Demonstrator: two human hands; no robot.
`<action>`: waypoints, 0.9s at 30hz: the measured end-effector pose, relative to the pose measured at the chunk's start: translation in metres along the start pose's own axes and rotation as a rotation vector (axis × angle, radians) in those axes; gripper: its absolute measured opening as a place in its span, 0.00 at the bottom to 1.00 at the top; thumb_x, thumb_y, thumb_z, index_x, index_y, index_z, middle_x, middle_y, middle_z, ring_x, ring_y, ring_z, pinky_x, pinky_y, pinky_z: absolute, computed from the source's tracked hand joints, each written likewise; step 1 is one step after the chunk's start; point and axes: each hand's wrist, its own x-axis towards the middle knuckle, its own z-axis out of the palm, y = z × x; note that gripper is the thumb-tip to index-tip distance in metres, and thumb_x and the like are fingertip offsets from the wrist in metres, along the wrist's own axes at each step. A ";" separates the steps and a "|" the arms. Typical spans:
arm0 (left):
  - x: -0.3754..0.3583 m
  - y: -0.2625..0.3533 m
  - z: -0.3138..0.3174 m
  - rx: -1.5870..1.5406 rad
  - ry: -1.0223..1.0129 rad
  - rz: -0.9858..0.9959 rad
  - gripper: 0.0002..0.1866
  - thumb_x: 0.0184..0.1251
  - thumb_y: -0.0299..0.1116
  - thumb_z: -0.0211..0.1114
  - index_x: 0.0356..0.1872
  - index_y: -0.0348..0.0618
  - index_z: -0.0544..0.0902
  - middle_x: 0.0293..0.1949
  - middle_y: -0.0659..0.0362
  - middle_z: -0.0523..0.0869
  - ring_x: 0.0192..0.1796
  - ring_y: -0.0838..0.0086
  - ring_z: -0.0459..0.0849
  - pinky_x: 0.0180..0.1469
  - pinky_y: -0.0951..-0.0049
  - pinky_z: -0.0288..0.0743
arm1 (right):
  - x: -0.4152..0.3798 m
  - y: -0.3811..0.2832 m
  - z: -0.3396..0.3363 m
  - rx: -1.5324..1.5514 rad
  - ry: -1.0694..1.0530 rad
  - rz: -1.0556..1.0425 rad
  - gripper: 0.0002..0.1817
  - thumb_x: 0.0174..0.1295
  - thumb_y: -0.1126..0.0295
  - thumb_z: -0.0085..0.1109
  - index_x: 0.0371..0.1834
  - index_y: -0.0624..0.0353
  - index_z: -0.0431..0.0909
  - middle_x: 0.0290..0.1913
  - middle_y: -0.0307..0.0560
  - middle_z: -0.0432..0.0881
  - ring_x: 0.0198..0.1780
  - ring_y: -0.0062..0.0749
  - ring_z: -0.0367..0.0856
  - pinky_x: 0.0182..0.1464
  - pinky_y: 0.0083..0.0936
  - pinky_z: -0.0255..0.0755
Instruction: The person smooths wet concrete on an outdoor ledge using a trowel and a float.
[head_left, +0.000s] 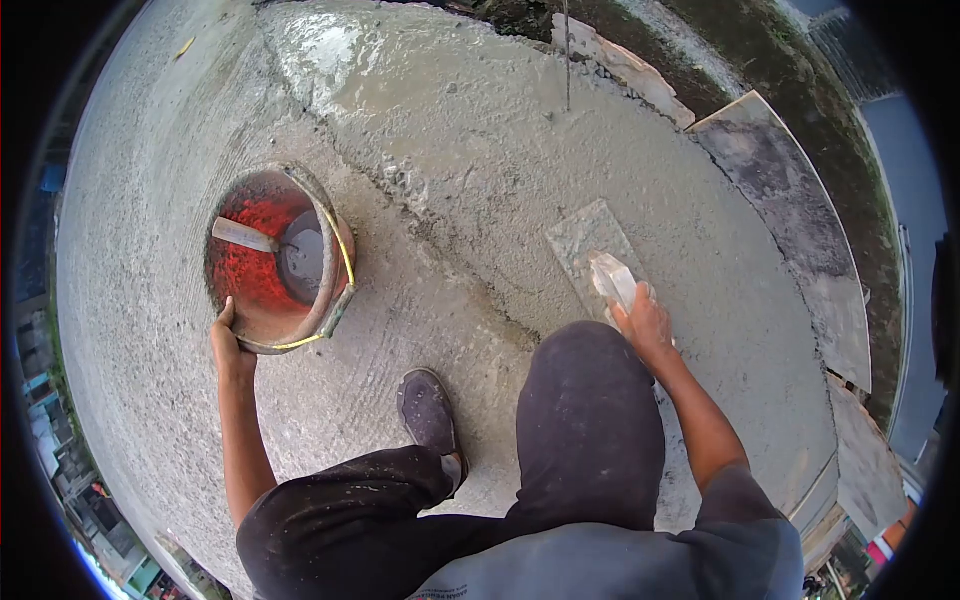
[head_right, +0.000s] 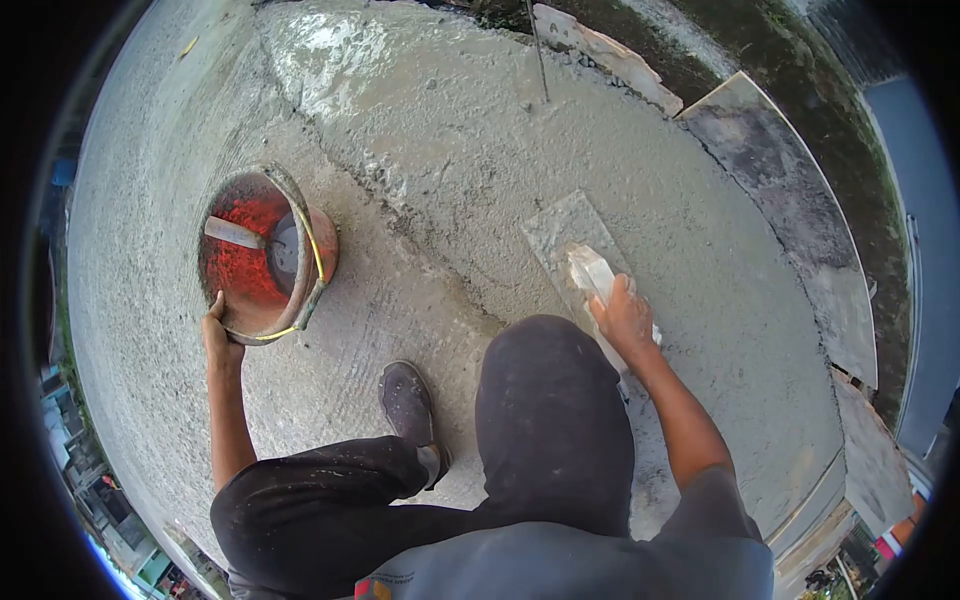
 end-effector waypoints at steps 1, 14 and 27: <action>-0.002 0.000 0.003 0.012 0.008 0.010 0.19 0.78 0.36 0.53 0.58 0.30 0.76 0.59 0.47 0.82 0.59 0.61 0.83 0.66 0.61 0.73 | -0.029 0.032 0.011 -0.046 0.059 -0.021 0.24 0.61 0.54 0.64 0.41 0.67 0.69 0.40 0.68 0.79 0.42 0.67 0.81 0.45 0.55 0.73; -0.001 0.001 0.001 0.037 -0.008 0.006 0.20 0.78 0.36 0.52 0.58 0.29 0.77 0.59 0.47 0.82 0.59 0.62 0.82 0.66 0.62 0.73 | 0.082 -0.039 -0.016 0.072 0.127 -0.156 0.23 0.60 0.56 0.64 0.42 0.67 0.69 0.38 0.68 0.81 0.42 0.65 0.82 0.46 0.54 0.74; 0.001 -0.001 0.002 -0.014 -0.018 0.022 0.20 0.78 0.36 0.53 0.59 0.29 0.76 0.59 0.47 0.82 0.60 0.61 0.82 0.66 0.61 0.73 | 0.259 -0.160 -0.029 0.005 0.057 -0.277 0.29 0.61 0.53 0.63 0.52 0.71 0.73 0.49 0.70 0.83 0.53 0.60 0.83 0.55 0.49 0.76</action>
